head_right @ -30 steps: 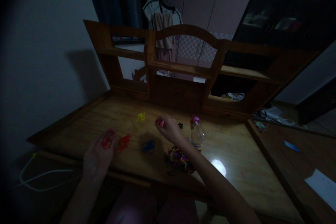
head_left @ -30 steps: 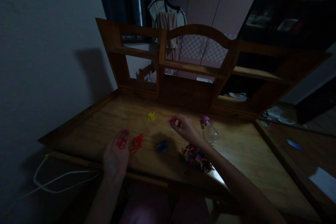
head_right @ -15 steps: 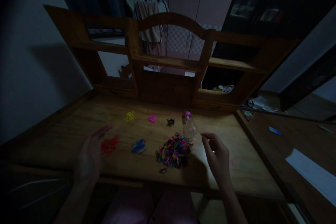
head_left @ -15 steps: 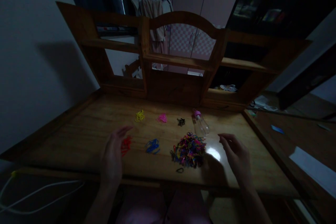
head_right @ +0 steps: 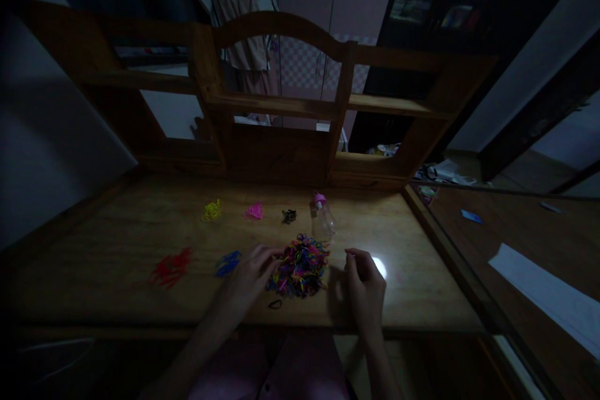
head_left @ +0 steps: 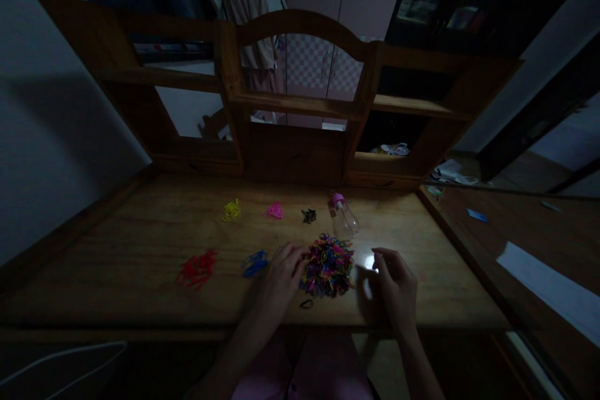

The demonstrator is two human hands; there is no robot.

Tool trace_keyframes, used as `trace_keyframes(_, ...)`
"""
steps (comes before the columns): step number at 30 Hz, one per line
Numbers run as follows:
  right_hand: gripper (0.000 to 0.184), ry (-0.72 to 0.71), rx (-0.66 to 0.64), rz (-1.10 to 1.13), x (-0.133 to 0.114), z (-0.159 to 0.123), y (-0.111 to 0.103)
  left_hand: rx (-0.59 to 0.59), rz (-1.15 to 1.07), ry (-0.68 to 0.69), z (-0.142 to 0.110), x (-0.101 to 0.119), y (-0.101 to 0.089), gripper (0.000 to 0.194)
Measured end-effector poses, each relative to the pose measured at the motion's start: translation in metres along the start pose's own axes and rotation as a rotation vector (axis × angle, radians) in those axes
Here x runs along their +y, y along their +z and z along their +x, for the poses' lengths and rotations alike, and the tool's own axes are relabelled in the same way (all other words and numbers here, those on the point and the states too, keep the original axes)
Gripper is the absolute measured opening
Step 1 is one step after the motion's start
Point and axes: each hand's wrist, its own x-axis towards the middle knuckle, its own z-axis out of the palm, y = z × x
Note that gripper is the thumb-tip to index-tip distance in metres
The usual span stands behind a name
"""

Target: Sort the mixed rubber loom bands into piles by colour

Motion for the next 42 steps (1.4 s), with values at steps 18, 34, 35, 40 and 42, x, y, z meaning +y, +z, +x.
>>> trace_keyframes(18, 0.028, 0.09, 0.02, 0.072, -0.004, 0.0, 0.001, -0.028, 0.167, -0.008, 0.031, -0.007, 0.025, 0.008)
trace_keyframes(34, 0.03, 0.072, -0.005, 0.088, -0.002, -0.001, 0.001, -0.03, -0.21, -0.22, 0.023, -0.007, 0.009, 0.01)
trace_keyframes(35, 0.03, 0.066, -0.006, 0.091, -0.002, -0.001, 0.001, -0.022, -0.227, -0.231, 0.023, -0.007, 0.009, 0.01)
trace_keyframes(40, 0.032, 0.04, 0.012, 0.085, -0.003, -0.001, 0.001, 0.023, -0.296, -0.248, 0.022, -0.001, 0.004, 0.012)
trace_keyframes(42, 0.031, 0.045, 0.008, 0.07, -0.002, 0.0, 0.001, 0.037, -0.305, -0.252, 0.021, 0.002, 0.002, 0.012)
